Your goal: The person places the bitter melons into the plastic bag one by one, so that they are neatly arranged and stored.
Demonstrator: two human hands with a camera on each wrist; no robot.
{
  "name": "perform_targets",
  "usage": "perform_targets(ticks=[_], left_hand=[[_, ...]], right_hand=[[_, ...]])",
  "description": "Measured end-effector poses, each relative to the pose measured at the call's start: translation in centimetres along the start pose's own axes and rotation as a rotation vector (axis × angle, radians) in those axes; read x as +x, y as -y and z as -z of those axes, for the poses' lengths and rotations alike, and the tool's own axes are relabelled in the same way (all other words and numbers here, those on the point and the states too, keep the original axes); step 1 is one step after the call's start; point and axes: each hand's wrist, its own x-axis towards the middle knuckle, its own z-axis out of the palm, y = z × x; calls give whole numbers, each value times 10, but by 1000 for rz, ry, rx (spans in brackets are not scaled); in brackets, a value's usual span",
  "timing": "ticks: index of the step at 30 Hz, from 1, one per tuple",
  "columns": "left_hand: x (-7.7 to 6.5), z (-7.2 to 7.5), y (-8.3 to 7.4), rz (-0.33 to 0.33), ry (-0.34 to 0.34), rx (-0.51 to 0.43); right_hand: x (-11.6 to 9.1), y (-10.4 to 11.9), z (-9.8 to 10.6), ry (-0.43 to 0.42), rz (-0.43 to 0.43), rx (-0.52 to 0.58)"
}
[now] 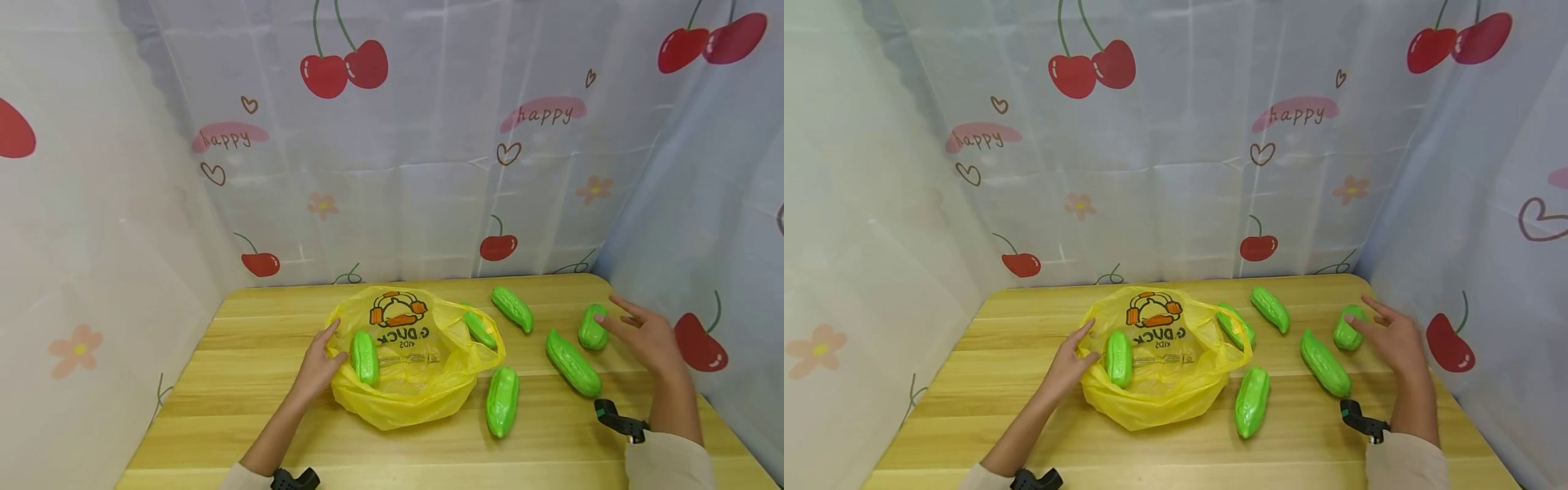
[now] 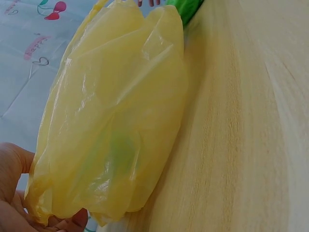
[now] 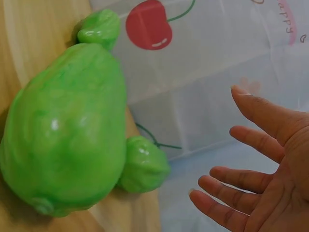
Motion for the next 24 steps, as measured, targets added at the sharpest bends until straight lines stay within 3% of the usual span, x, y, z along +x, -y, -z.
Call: perform_targets(ticks=[16,24], left_hand=[[-1,0,-1,8,-2,-3],[-1,0,-1,12,1,-10]], right_hand=[[6,-27,-14,102,-54,-25],[10,-36,-22,82,-48,-13]])
